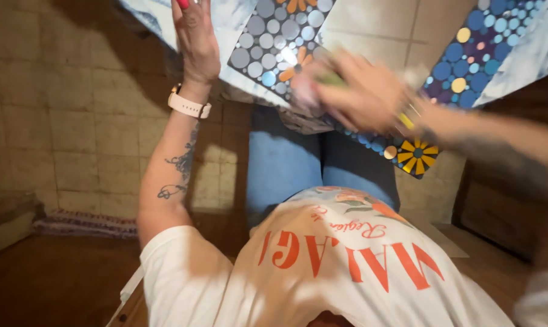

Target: Cleaning a mosaic mirror frame and glass using a cloth

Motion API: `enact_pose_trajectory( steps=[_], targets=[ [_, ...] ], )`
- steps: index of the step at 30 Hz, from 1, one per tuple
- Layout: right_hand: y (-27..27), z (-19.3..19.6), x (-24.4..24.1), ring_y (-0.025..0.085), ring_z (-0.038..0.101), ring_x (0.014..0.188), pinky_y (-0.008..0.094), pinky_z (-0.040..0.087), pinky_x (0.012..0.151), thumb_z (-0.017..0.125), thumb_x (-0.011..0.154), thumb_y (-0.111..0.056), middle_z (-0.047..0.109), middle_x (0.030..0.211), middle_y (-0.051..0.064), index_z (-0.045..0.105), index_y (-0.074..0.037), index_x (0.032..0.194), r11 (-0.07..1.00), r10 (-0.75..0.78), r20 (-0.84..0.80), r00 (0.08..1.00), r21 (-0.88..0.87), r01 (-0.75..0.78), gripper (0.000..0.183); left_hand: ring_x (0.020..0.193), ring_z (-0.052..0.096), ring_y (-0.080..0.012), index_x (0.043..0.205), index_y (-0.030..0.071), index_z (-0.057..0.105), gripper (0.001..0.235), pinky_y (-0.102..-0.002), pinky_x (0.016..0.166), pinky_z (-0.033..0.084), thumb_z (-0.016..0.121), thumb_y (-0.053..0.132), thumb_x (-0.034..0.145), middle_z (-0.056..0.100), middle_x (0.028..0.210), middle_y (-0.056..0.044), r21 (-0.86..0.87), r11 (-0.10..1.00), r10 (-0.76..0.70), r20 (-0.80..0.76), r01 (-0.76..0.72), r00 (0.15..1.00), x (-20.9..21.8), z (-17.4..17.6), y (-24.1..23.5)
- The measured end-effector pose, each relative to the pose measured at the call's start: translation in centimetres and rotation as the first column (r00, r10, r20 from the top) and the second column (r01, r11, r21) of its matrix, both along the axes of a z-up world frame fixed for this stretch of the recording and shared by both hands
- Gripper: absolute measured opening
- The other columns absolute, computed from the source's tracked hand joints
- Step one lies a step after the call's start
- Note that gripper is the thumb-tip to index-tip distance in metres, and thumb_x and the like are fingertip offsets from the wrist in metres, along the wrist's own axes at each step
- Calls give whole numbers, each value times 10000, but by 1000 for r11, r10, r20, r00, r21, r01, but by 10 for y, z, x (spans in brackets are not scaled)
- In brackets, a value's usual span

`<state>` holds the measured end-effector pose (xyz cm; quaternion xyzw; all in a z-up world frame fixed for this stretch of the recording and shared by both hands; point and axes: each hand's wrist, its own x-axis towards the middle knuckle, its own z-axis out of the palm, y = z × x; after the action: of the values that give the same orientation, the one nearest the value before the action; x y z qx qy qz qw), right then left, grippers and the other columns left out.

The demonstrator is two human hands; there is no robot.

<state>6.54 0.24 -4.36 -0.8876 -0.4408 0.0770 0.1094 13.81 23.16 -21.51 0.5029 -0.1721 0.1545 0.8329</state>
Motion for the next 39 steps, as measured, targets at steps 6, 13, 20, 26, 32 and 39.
enact_pose_trajectory(
  steps=[6, 13, 20, 26, 32, 39],
  targets=[
    [-154, -31, -125, 327, 593, 808, 381, 434, 703, 419, 680, -582, 589, 924, 142, 510, -158, 1021, 356, -934, -252, 252, -659, 662, 551, 1394, 209, -264, 1385, 159, 177, 537, -444, 1209, 175, 345, 452, 968, 205, 1458, -59, 52, 997, -58, -82, 62, 995, -1, -6, 2],
    [-280, -26, -86, 246, 423, 795, 337, 353, 655, 473, 709, -4, 464, 1044, 186, 473, 11, 1127, 899, -426, -37, 904, -130, 419, 418, 1238, 345, -258, 1241, 84, 253, 488, -393, 1119, 252, 351, 457, 943, 336, 1260, -126, 71, 995, -70, -95, 77, 993, -8, 60, -16],
    [-192, -29, -39, 204, 607, 953, 308, 475, 615, 584, 862, -369, 588, 1162, 81, 603, -153, 978, 914, -345, 464, 816, -32, 405, 246, 1207, 381, -200, 1205, 86, 381, 446, -366, 1050, 296, 345, 452, 953, 399, 1257, -76, 197, 977, -62, -79, 77, 995, -8, 82, -28],
    [-126, -31, -72, 137, 454, 544, 247, 335, 306, 583, 800, -226, 524, 893, -76, 512, -246, 960, 954, -19, 156, 988, 297, -28, 177, 1206, 381, -253, 1186, 38, 347, 532, -368, 1045, 314, 357, 498, 920, 399, 1235, -171, 308, 950, -1, -127, 41, 992, -10, 94, -40],
    [-251, -75, 64, 178, 464, 656, 323, 332, 604, 696, 930, -162, 430, 677, -46, 430, -171, 745, 883, -467, 221, 856, 175, 436, 325, 1159, 404, -239, 1159, 48, 354, 528, -354, 982, 342, 367, 510, 905, 399, 1215, -161, 357, 934, 18, -89, 15, 996, -6, 85, -41],
    [-230, -69, 75, 275, 595, 844, 343, 466, 633, 720, 840, -264, 531, 1044, 130, 670, -108, 1205, 941, -336, 498, 799, 151, 302, 400, 1093, 444, -299, 986, 60, 518, 206, -424, 945, 352, 387, 185, 886, 516, 1004, -96, 679, 638, 238, 275, -363, 932, -36, 111, -37]
  ],
)
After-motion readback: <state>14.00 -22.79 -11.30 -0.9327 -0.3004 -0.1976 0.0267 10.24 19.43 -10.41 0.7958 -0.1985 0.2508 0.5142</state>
